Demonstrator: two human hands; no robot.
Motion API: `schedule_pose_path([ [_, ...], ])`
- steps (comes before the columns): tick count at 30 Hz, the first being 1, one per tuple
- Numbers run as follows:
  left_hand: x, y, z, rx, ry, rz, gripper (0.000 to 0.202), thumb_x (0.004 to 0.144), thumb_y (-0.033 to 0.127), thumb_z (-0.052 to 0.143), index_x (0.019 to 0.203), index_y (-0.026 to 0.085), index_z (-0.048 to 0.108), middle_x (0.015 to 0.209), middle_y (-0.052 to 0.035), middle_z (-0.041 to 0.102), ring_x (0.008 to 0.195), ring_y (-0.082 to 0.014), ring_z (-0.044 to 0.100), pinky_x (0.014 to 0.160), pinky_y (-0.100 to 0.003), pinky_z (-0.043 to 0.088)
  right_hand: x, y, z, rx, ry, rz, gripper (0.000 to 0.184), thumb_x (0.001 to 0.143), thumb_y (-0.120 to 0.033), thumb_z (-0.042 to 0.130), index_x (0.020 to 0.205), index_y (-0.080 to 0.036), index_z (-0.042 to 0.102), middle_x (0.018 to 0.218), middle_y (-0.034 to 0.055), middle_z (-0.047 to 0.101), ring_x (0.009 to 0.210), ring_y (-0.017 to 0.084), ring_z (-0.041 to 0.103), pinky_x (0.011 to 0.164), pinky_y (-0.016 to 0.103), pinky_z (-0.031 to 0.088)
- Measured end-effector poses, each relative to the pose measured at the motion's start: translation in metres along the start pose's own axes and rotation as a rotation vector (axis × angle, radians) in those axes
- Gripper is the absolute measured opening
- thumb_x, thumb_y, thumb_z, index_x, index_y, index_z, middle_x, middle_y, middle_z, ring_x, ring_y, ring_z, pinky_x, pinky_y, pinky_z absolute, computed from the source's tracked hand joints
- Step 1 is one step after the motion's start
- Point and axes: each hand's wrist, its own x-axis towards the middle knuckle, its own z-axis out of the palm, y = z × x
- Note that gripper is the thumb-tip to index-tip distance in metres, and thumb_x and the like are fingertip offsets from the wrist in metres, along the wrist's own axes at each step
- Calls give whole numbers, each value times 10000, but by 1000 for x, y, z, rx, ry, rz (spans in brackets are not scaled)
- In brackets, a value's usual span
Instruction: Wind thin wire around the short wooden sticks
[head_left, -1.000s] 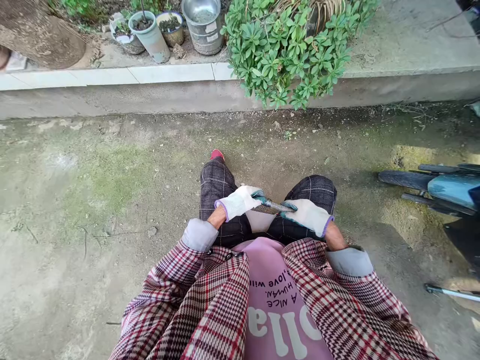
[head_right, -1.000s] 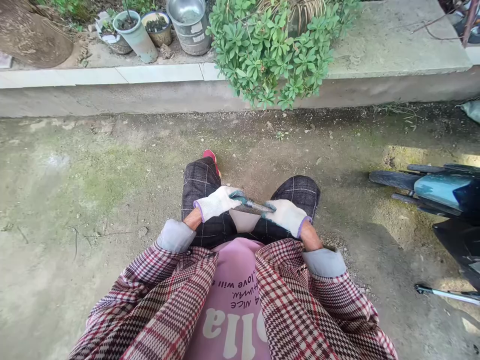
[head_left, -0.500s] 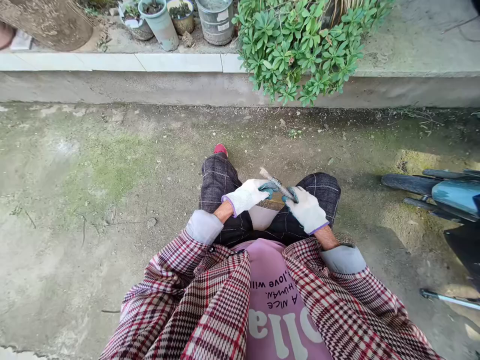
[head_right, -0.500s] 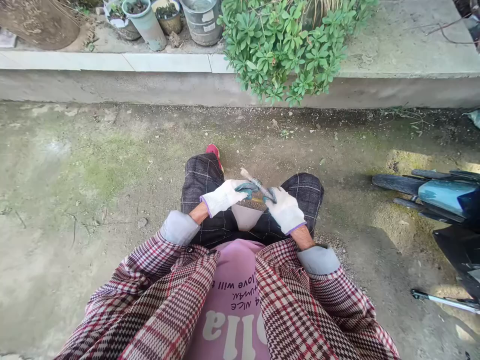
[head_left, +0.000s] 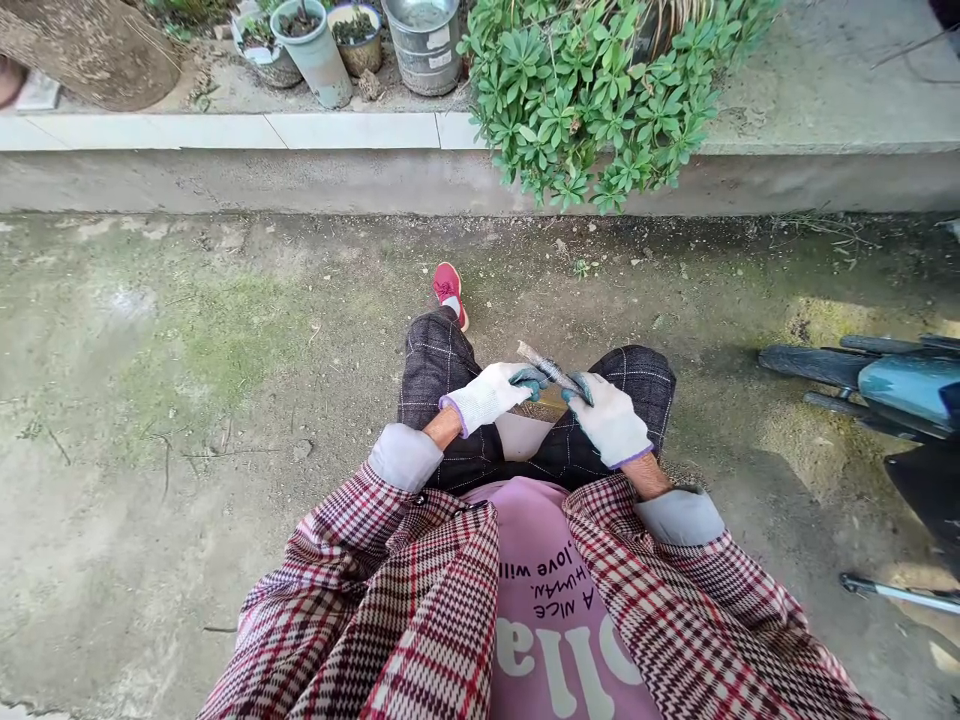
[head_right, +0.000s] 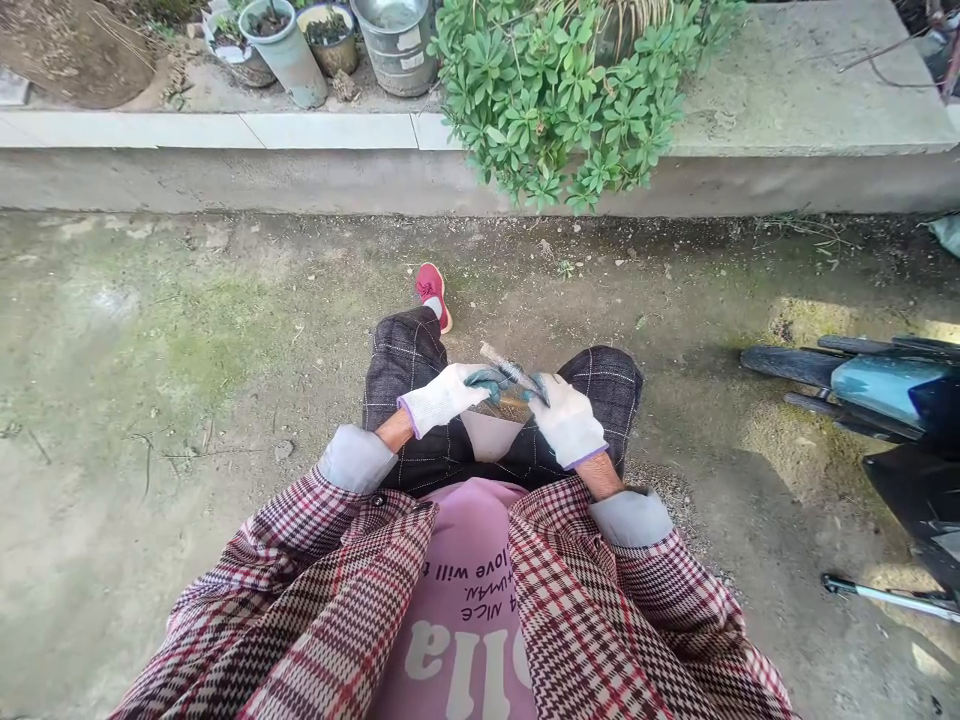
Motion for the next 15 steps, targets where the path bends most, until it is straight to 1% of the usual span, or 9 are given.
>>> schedule_pose_path([
  [2,-1,0,2,-13,-5,22,340,872,156,585,1133,125,802,1071,-53,818,941,-177,714,908,-260,554,1,3,-2,0,40,34,272,983,-297,500,1144,-183,687,1134,168,751,979,302,694,863,376,515],
  [4,0,0,3,3,-4,53,332,879,170,595,1136,135,803,1112,-52,816,981,-180,713,950,-263,543,3,6,-6,100,70,73,248,976,-337,515,1101,-200,680,1056,146,754,916,285,683,820,368,513],
  [6,1,-1,4,50,0,68,308,890,202,604,1113,145,808,1117,-51,814,994,-186,705,988,-280,531,5,8,-11,295,65,140,239,963,-430,549,987,-220,661,883,89,722,762,236,635,705,339,503],
  [8,2,-3,4,98,7,45,285,897,237,607,1071,148,815,1068,-53,812,958,-189,695,974,-291,532,6,7,-16,594,23,243,336,925,-569,591,887,-236,614,720,22,628,587,173,520,537,297,441],
  [10,3,-5,4,83,9,1,280,891,254,604,1044,142,810,1006,-51,802,897,-183,685,915,-284,540,5,5,-22,918,-34,317,436,868,-677,632,866,-243,588,652,-21,548,492,130,421,421,264,353],
  [12,4,-6,3,41,12,-15,261,876,260,605,1001,135,798,940,-41,784,840,-172,668,856,-272,534,1,1,-29,1140,-109,306,490,835,-721,654,909,-240,606,636,-40,513,450,110,383,371,247,310],
  [13,4,-6,3,12,16,-4,249,868,262,608,980,134,789,917,-35,774,820,-166,656,833,-268,526,-1,0,-33,1183,-167,278,505,836,-729,651,929,-233,623,630,-44,506,436,105,373,358,242,299],
  [14,5,-7,2,-21,17,14,235,861,266,611,959,133,779,897,-29,763,803,-162,643,809,-265,517,-3,-2,-36,1179,-253,236,514,844,-726,643,944,-222,640,625,-43,510,423,100,370,350,241,294],
  [15,4,-7,0,-52,17,32,217,852,272,621,931,132,767,873,-22,750,785,-158,629,782,-261,508,-5,-3,-39,1130,-372,180,516,853,-716,636,948,-209,657,623,-38,526,413,98,374,347,243,294],
])
